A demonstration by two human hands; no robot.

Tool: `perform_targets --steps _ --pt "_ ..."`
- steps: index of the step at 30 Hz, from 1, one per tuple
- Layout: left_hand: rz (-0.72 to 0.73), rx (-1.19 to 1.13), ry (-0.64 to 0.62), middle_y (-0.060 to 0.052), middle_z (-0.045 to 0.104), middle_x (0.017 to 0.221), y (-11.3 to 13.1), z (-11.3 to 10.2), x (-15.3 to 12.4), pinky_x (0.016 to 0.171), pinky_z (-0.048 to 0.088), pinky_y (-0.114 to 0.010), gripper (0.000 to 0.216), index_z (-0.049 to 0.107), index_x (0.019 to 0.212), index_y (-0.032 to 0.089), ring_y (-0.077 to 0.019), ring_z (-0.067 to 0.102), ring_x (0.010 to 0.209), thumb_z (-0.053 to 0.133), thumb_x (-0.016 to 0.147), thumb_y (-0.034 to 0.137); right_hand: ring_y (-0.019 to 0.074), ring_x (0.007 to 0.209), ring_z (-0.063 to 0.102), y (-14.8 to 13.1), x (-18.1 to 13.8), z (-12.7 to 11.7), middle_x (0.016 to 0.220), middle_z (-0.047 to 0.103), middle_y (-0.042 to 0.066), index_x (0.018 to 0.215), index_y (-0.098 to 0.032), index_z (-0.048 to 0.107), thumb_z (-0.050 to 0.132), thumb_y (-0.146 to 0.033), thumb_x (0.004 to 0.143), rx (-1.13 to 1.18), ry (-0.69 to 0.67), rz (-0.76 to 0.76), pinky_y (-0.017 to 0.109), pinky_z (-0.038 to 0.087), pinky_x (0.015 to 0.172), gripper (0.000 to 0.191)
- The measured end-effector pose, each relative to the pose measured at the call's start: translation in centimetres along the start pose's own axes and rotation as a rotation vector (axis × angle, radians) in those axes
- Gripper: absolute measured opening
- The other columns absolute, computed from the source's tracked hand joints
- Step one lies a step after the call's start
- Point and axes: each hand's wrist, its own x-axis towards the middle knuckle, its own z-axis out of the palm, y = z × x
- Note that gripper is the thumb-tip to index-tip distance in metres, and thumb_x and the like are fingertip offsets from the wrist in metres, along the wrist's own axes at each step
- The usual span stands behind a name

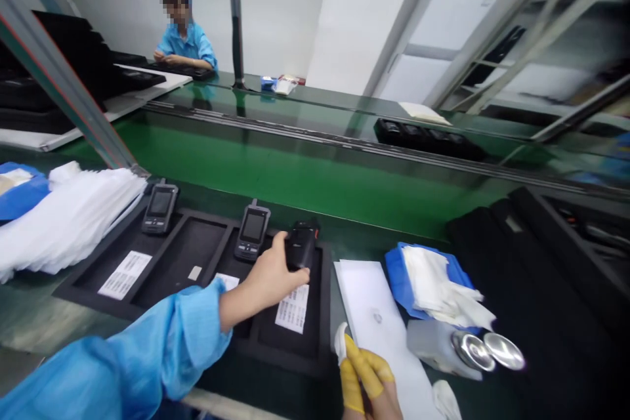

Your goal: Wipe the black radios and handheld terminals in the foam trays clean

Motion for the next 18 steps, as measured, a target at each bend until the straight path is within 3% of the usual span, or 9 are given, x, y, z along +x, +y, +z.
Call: perform_targets --steps 3,6,8,12,18 --pt "-0.128 -0.324 -0.045 -0.009 0.062 0.083 0.1 -0.4 0.3 0.062 0.045 -0.03 0.051 0.043 0.118 0.011 -0.0179 0.059 0.061 0.063 0.075 0.03 0.0146 0.082 0.058 -0.1 0.5 0.2 0.094 0.06 0.005 0.102 -0.022 0.069 0.061 -0.025 0.083 -0.011 0.015 -0.007 0.026 0.045 0.067 0.02" --pt "-0.249 -0.664 -0.118 -0.012 0.064 0.085 0.6 0.4 0.2 0.059 0.046 -0.025 0.023 0.05 0.099 0.011 -0.0132 0.058 0.06 0.045 0.087 0.03 0.0145 0.082 0.057 -0.3 0.9 -0.1 0.094 0.06 0.005 0.103 -0.023 0.069 0.062 -0.024 0.083 -0.037 0.035 -0.02 0.026 0.046 0.067 0.021" --pt "-0.312 -0.863 -0.145 -0.013 0.065 0.086 1.0 1.2 0.0 0.058 0.047 -0.022 0.025 0.052 0.091 0.012 -0.0112 0.058 0.059 0.036 0.092 0.031 0.0146 0.082 0.057 -0.4 1.0 -0.5 0.093 0.06 0.005 0.103 -0.023 0.069 0.062 -0.023 0.082 -0.058 0.021 -0.043 0.026 0.047 0.068 0.022" --pt "-0.405 -1.153 -0.13 -0.013 0.065 0.085 1.0 2.7 -0.3 0.056 0.048 -0.019 0.036 0.053 0.094 0.009 -0.009 0.056 0.056 0.028 0.096 0.035 0.015 0.082 0.057 -0.1 1.0 -1.2 0.093 0.06 0.006 0.105 -0.023 0.068 0.061 -0.02 0.082 -0.115 0.006 -0.07 0.026 0.048 0.068 0.024" --pt "-0.51 -1.327 -0.124 -0.019 0.064 0.096 0.1 2.8 -0.8 0.069 0.054 -0.022 0.039 0.052 0.105 0.003 -0.0157 0.066 0.077 0.029 0.097 0.033 0.0155 0.08 0.059 1.0 1.3 -2.3 0.094 0.062 0.006 0.112 -0.023 0.065 0.063 -0.014 0.079 -0.167 -0.043 -0.203 0.026 0.049 0.065 0.034"
